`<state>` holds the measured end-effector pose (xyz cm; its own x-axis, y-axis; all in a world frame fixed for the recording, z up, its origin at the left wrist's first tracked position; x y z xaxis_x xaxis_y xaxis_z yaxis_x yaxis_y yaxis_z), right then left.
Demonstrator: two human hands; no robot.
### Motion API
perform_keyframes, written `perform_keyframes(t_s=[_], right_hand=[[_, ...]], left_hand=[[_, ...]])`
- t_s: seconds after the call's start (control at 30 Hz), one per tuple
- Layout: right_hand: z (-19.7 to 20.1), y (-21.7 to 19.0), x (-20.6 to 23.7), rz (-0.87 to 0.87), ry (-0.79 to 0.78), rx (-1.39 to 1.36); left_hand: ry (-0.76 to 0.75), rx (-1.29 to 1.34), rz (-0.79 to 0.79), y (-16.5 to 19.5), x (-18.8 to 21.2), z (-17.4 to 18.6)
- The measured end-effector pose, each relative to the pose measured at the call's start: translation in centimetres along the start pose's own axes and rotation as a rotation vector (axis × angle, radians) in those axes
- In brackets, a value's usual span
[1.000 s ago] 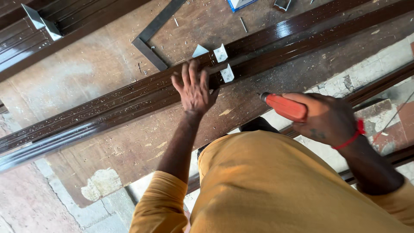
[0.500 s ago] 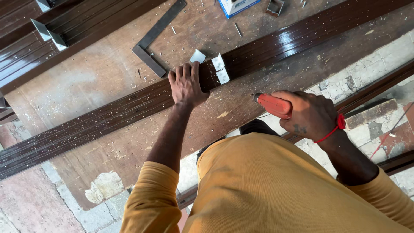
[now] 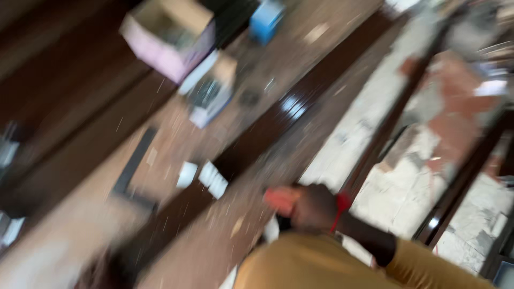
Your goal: The person uses a corded power drill to attach small metal brackets to long dark metal bars laid on a wooden workbench. They repeatedly pick up brackets and screws, position the brackets on the bars, and drive screws to secure them.
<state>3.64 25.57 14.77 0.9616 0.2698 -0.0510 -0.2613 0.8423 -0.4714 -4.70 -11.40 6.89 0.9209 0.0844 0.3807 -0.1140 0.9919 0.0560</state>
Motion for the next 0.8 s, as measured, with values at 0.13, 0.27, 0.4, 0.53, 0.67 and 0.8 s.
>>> perform_keyframes(t_s=[0.13, 0.27, 0.4, 0.53, 0.67, 0.8], right_hand=[[-0.6, 3.1, 1.2, -0.276, -0.212, 0.022], [-0.5, 4.6, 1.4, -0.261, -0.185, -0.041], [-0.9, 5.8, 1.2, -0.254, -0.216, -0.172], [0.1, 6.2, 0.4, -0.207, -0.228, -0.123], [1.3, 6.5, -1.9, -0.168, -0.200, -0.085], [1.9, 7.0, -4.0, -0.050, -0.197, -0.131]], left_hand=[[-0.024, -0.020, 0.026, 13.9, -6.5, 1.2], [-0.030, -0.021, 0.014, 19.1, -7.6, 2.3], [-0.024, -0.008, 0.005, 20.1, -7.5, 1.9], [-0.009, 0.030, 0.010, 19.4, -4.5, -1.8], [0.069, 0.115, 0.000, 24.3, -4.2, -4.4], [0.130, 0.255, -0.044, 30.4, -7.1, -5.4]])
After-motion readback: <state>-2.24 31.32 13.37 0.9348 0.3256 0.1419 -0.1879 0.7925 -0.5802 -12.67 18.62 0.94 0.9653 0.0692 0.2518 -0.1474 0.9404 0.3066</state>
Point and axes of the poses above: each hand's wrist, its own x-axis away from the middle knuckle, its own z-axis out of the back of the hand, y = z × x, the point moved 6 cm from there along -x, towards the middle knuckle, and after that the axes turned 10 degrees about y, right-handed, at the moved point
